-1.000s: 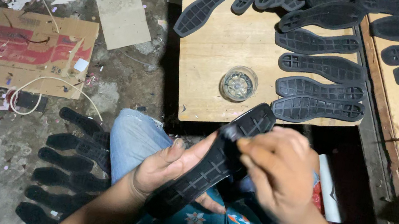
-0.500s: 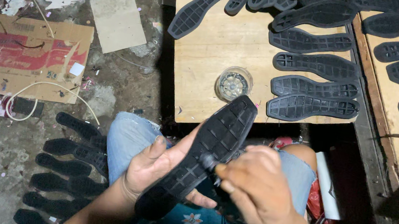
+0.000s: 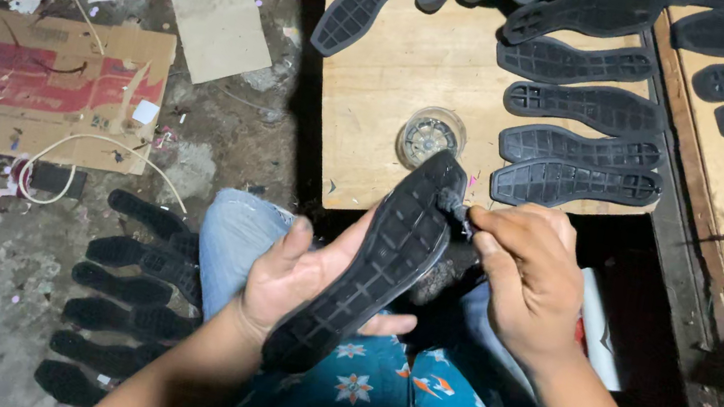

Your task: The person repeatedly picks up black shoe soles from a wooden table, dips a small cloth into a container of glue, and rubs the glue onto the sole surface. Finished soles are placed back on the table. The person wears flip-flops and works in a cluttered workshop.

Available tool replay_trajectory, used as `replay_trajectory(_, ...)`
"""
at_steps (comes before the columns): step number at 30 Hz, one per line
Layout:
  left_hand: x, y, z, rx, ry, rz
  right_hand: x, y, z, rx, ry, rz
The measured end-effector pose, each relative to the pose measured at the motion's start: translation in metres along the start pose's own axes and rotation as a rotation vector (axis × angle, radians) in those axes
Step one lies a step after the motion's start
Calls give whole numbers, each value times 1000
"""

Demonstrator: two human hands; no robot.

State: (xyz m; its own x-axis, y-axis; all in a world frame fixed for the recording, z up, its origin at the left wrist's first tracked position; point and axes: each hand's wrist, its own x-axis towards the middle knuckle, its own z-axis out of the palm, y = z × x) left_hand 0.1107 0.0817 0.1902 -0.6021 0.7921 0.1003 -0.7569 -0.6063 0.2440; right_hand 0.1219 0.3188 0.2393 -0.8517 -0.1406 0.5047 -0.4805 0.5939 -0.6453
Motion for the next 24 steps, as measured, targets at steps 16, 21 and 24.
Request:
replay_trajectory(16,49,12,-1,-9,37,239,-24,-18,17,46,-176,-356)
replay_trajectory(21,48,11,4,-28,-2,242,-20,-26,13,11,-128,-291)
replay_trajectory(24,46,9,8,-2,13,210,-16,-31,10,23,-181,-377)
